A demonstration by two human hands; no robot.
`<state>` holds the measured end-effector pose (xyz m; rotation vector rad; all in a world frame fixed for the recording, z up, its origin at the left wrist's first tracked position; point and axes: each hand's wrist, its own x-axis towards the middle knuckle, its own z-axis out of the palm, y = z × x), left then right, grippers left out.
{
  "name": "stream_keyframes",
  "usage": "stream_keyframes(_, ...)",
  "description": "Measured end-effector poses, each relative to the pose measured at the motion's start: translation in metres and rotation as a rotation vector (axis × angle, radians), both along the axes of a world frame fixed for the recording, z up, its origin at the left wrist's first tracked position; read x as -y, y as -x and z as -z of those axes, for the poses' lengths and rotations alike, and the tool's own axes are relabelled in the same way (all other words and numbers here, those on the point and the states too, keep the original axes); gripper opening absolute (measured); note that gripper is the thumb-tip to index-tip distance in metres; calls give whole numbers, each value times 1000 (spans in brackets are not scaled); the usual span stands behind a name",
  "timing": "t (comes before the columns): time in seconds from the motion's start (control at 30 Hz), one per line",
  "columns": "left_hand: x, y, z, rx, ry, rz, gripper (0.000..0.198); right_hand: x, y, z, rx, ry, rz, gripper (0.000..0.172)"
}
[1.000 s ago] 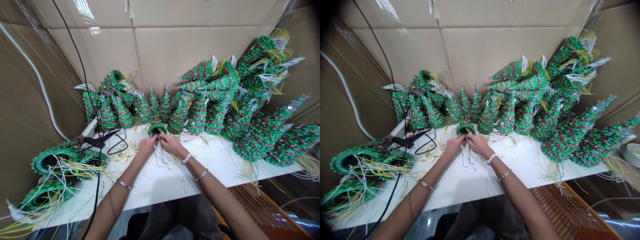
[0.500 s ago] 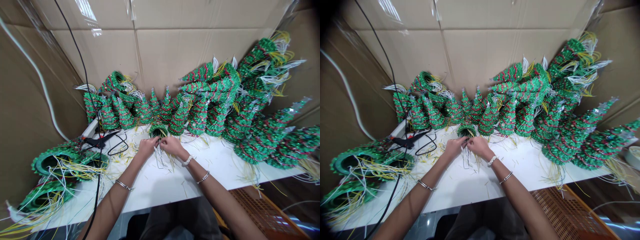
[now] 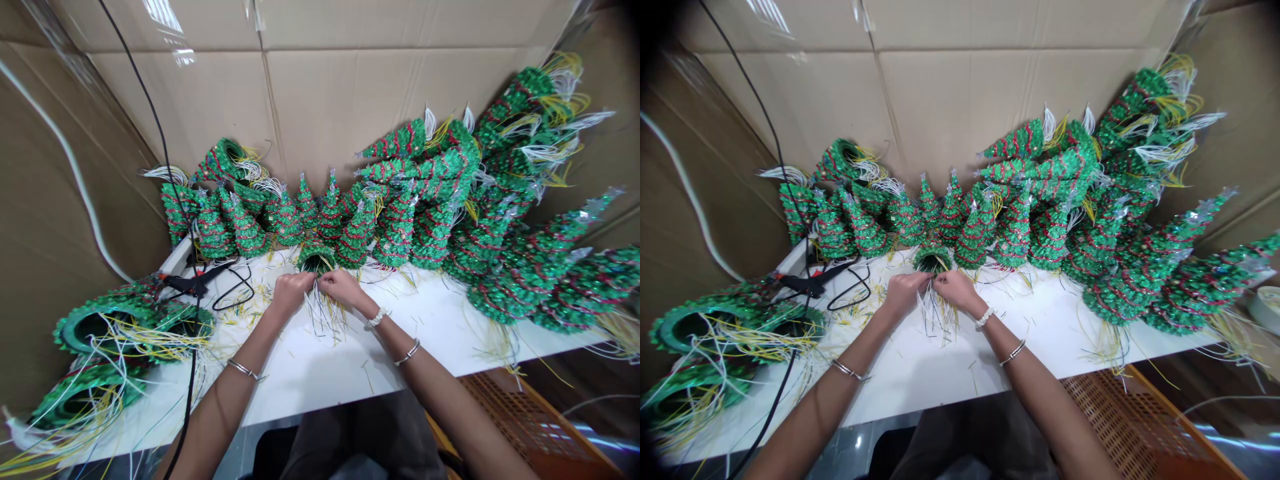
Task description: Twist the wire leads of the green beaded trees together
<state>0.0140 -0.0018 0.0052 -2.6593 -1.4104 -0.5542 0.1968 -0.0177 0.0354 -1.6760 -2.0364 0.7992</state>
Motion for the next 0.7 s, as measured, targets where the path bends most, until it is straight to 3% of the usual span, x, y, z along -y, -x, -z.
stream_keyframes(0.23, 1, 2, 0, -8, -17, -14, 30, 1, 1, 1, 36, -34, 33, 28)
stream_keyframes(0.4, 1, 2, 0, -17, -20, -32, 30, -2, 0, 9, -142, 76, 6, 39)
stream_keyframes(0.7, -1, 9, -6, -21, -24, -9, 26, -9, 0, 23, -412, 164, -41, 28)
